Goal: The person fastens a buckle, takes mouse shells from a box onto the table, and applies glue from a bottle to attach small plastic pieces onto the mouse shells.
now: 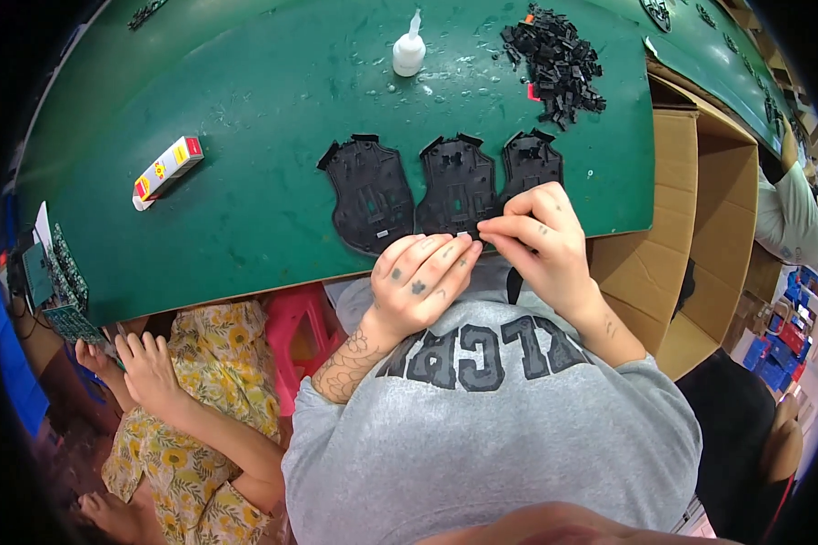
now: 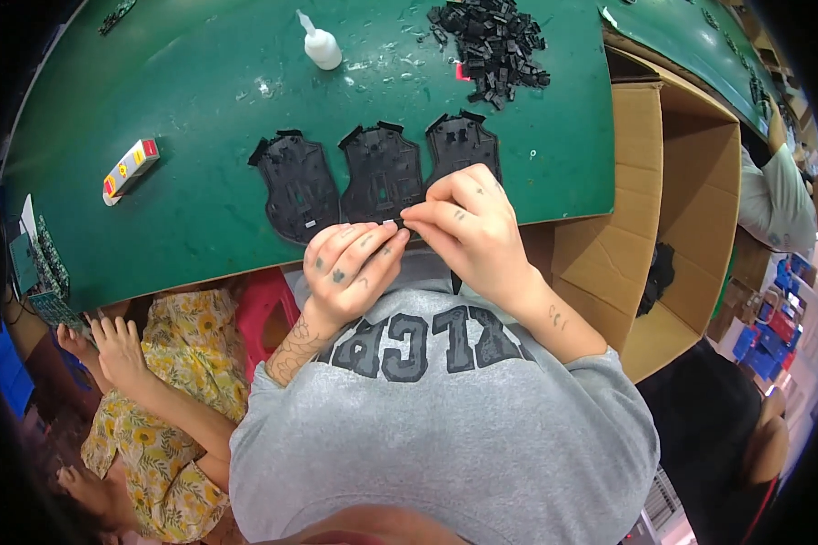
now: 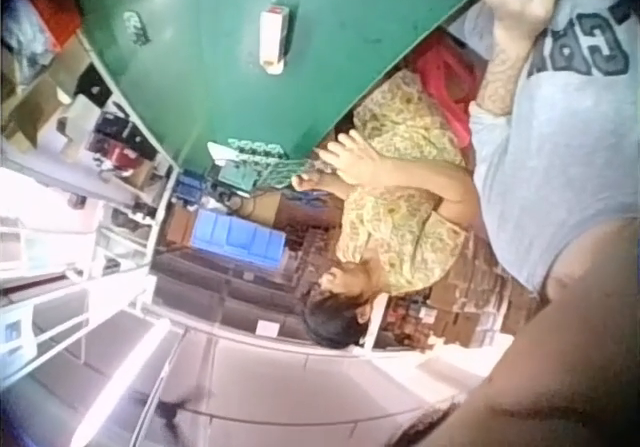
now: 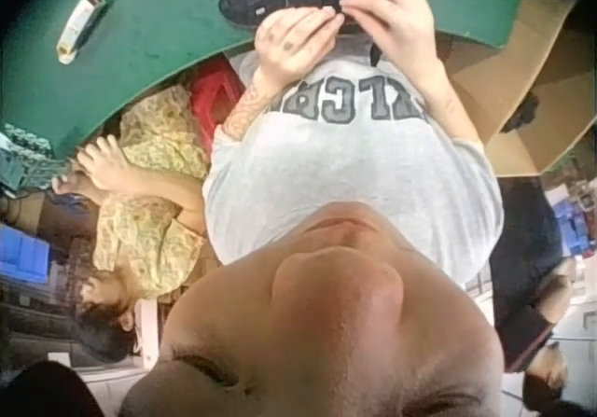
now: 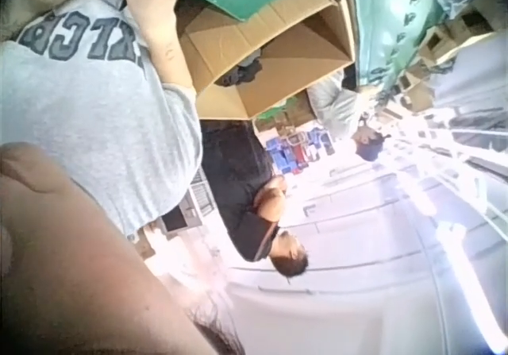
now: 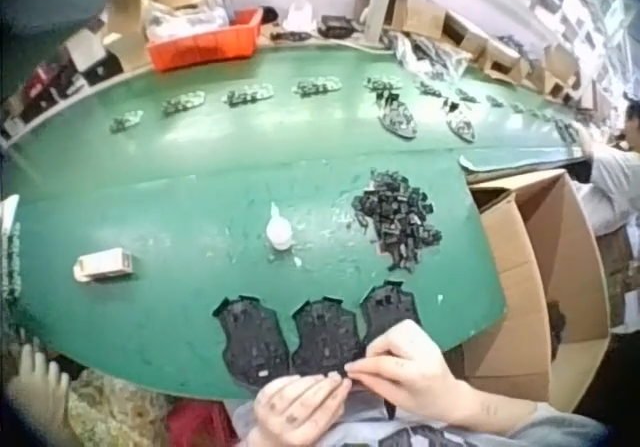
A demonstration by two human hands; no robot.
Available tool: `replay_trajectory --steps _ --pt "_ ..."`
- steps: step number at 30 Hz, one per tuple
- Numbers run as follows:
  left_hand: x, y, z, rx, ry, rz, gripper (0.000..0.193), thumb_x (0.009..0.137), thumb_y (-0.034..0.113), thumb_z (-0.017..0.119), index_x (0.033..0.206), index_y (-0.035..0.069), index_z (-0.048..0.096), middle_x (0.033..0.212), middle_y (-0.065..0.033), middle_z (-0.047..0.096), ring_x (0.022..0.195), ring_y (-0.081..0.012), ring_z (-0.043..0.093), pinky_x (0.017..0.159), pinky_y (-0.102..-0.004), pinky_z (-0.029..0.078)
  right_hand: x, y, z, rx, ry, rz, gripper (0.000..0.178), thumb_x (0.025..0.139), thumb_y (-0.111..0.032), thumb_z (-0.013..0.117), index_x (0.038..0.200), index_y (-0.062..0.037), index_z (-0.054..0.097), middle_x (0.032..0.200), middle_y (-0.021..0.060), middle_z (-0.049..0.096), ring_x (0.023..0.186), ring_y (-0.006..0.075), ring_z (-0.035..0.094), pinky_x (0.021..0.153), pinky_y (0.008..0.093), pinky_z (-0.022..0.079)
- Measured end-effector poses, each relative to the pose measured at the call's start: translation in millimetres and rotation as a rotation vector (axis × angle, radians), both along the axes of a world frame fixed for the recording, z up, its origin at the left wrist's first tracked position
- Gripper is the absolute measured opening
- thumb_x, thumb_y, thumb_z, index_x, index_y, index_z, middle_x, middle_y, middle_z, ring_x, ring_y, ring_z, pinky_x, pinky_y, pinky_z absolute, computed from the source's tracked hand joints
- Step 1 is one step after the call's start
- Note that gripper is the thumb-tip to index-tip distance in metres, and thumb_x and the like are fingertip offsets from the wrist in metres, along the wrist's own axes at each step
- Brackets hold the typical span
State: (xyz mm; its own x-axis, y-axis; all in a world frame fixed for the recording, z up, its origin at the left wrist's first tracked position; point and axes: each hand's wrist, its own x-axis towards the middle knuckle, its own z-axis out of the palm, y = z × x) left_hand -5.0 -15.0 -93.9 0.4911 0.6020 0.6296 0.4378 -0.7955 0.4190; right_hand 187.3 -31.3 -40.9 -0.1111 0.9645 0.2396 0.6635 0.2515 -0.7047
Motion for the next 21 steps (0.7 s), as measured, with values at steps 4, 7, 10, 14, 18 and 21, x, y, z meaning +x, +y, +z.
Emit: replay_trajectory --steps 4,7,10,14,18,21 --pt "2.8 -1.6 -3.0 -0.018 -0.023 0.014 0.032 0.065 0.007 0.078 0.096 0.015 0.075 0.103 0.0045 0.067 0.093 -0.0130 0.062 0.083 -0.0322 0.049 -0.5 0.1 -11.9 0.070 -0.034 -0.080 0.020 0.067 0.000 0.078 0.085 -0.0057 0.069 0.080 0.0047 0.057 0.077 0.0225 0.052 0.065 0.0329 0.043" --pt "2.6 -1.6 -2.0 -0.018 -0.021 0.017 0.032 0.066 0.007 0.078 0.096 0.015 0.075 0.103 0.0049 0.067 0.092 -0.0131 0.062 0.082 -0.0317 0.049 -1.7 -0.5 -11.0 0.066 -0.041 -0.103 0.020 0.066 0.001 0.078 0.082 -0.0049 0.069 0.079 0.0053 0.057 0.077 0.0221 0.053 0.065 0.0321 0.043" --pt "2.8 -1.0 -0.6 -0.016 -0.016 0.015 0.031 0.066 0.007 0.077 0.096 0.015 0.075 0.103 0.0049 0.067 0.093 -0.0131 0.062 0.082 -0.0314 0.049 -4.8 2.8 -4.6 0.068 -0.043 -0.096 0.020 0.066 0.001 0.078 0.081 -0.0040 0.065 0.078 0.0050 0.056 0.076 0.0226 0.053 0.064 0.0328 0.043" --pt "2.3 0.4 0.8 -0.013 -0.014 0.009 0.031 0.066 0.007 0.077 0.096 0.015 0.075 0.104 0.0046 0.067 0.094 -0.0134 0.063 0.082 -0.0316 0.049 -5.1 13.7 12.8 -0.105 -0.191 -0.030 0.019 0.071 -0.002 0.073 0.084 -0.0054 0.059 0.076 0.0076 0.052 0.075 0.0276 0.051 0.066 0.0361 0.043" --pt "1.7 0.9 0.8 -0.037 -0.025 -0.009 0.032 0.065 0.005 0.077 0.096 0.014 0.074 0.104 0.0031 0.067 0.094 -0.0140 0.063 0.082 -0.0326 0.050 6.7 35.2 31.2 -0.123 -0.134 0.030 0.013 0.074 -0.006 0.073 0.082 -0.0043 0.063 0.075 0.0069 0.057 0.073 0.0253 0.056 0.064 0.0348 0.046" --pt "2.0 -0.1 -2.1 -0.024 -0.041 -0.012 0.025 0.071 0.008 0.073 0.095 0.010 0.074 0.103 0.0008 0.068 0.093 -0.0151 0.064 0.083 -0.0326 0.050 29.7 80.0 31.5 0.124 -0.038 -0.169 0.010 0.077 -0.010 0.074 0.084 -0.0033 0.071 0.074 0.0076 0.061 0.071 0.0245 0.061 0.064 0.0329 0.050"
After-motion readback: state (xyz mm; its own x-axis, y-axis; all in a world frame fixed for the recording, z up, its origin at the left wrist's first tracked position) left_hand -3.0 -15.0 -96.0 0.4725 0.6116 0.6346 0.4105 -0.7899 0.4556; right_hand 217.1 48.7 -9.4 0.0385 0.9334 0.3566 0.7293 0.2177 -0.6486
